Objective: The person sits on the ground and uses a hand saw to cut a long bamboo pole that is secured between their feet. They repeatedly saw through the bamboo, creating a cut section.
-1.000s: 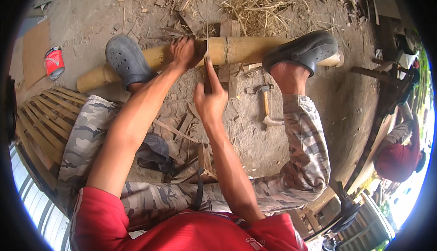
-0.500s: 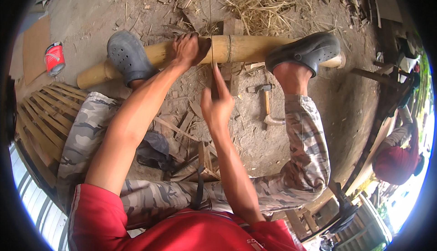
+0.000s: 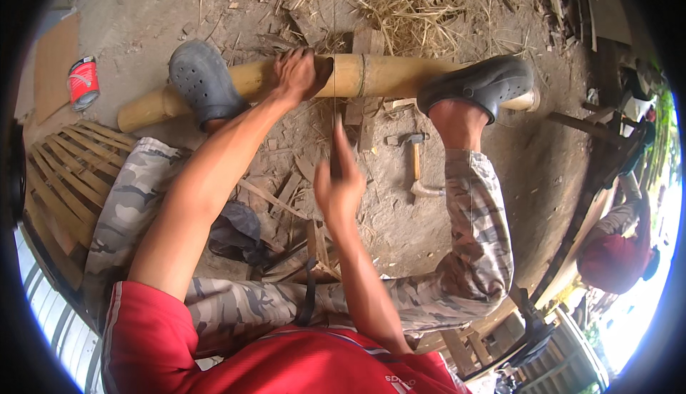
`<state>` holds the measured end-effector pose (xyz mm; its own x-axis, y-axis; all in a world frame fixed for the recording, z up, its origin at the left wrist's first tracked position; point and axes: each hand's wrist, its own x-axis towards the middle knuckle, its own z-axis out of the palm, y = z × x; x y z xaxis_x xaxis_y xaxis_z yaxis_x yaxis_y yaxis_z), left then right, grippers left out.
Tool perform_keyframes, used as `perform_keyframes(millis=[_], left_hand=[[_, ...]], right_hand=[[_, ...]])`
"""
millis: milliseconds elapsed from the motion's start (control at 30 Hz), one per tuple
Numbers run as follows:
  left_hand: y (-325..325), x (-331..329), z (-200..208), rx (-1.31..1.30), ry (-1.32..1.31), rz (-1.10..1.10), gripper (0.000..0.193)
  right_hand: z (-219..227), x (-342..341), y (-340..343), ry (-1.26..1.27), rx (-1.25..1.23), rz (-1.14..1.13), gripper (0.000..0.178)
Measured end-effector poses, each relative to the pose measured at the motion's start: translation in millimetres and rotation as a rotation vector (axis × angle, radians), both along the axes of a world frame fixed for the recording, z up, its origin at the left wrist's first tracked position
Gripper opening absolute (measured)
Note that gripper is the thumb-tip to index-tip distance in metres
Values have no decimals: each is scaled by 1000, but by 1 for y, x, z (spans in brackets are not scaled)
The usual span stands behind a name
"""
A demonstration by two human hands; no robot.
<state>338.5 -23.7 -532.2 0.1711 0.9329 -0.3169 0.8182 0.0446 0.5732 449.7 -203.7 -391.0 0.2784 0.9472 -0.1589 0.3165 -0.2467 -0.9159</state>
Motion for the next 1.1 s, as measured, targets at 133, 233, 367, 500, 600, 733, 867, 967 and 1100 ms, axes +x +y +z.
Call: perform_keyframes(millis=[133,233,367,500,600,733,867,967,1100], left_hand=[[-2,10,-11,230,141,-6,61],[-3,-1,-42,451,119,22,52],[4,34,-13,238,77,-91,38],[-11,-4,-37,309,84,27,49],[-4,26,8,125,94,-54,47],[-8,-14,-38,408,-29,65,38],[6,30,27,92,86,-98,31],[-1,-6,-34,292,73,17,43],[4,18,2,45,47,-31,61]], right_hand=[[39,15,-101,87,-176,-17,63],[7,8,-25,-85,-81,31,59],[-16,19,55,42,-22,-66,55],[13,5,-39,49,-145,-2,62],[48,23,-103,72,-184,-35,62],[2,4,4,5,-87,35,59],[-11,13,62,13,-95,-63,58],[4,3,-21,-2,-41,34,62],[40,23,-110,17,-154,-41,63]])
